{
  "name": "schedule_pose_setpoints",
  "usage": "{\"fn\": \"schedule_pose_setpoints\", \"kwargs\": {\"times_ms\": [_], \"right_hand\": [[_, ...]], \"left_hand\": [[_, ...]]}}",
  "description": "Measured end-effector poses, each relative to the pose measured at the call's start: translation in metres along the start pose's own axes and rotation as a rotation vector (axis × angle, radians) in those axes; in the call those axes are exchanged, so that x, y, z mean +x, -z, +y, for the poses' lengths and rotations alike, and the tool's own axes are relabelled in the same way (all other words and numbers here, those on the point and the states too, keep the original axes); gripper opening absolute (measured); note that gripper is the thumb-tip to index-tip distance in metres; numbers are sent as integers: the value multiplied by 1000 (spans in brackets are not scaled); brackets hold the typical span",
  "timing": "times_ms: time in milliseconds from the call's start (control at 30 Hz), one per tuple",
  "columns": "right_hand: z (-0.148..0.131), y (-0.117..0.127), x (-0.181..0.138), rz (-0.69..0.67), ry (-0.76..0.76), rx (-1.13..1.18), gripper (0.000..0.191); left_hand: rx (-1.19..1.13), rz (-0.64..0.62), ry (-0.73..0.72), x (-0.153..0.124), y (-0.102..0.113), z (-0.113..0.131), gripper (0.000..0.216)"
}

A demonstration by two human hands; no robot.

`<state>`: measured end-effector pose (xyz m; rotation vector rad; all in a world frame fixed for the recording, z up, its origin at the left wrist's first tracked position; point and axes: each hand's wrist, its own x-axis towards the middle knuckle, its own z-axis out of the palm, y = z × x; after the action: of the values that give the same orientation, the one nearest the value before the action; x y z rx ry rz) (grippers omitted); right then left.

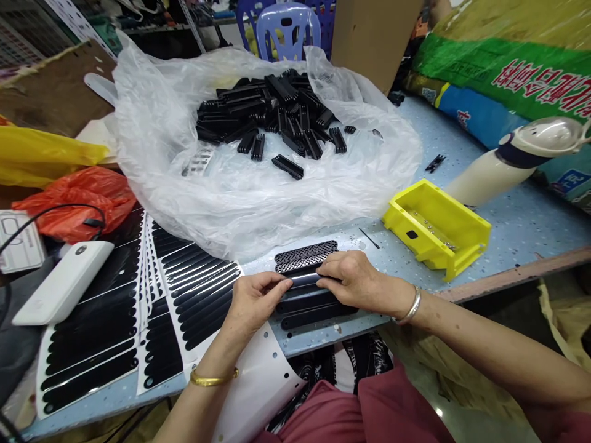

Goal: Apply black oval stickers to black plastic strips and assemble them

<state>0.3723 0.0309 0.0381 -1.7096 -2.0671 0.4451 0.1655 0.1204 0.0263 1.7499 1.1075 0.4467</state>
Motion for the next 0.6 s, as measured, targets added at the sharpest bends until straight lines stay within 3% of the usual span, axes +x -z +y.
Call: {"fn": "schedule_pose_setpoints", "kwargs": {"times_ms": [300,600], "right_hand": [[17,-12,-13,184,107,185,14],[22,-19,-17,252,210,156,18]], "left_hand": [[0,-3,13,3,1,-2,22],[-13,-18,-14,5,1,-8,21]]}}
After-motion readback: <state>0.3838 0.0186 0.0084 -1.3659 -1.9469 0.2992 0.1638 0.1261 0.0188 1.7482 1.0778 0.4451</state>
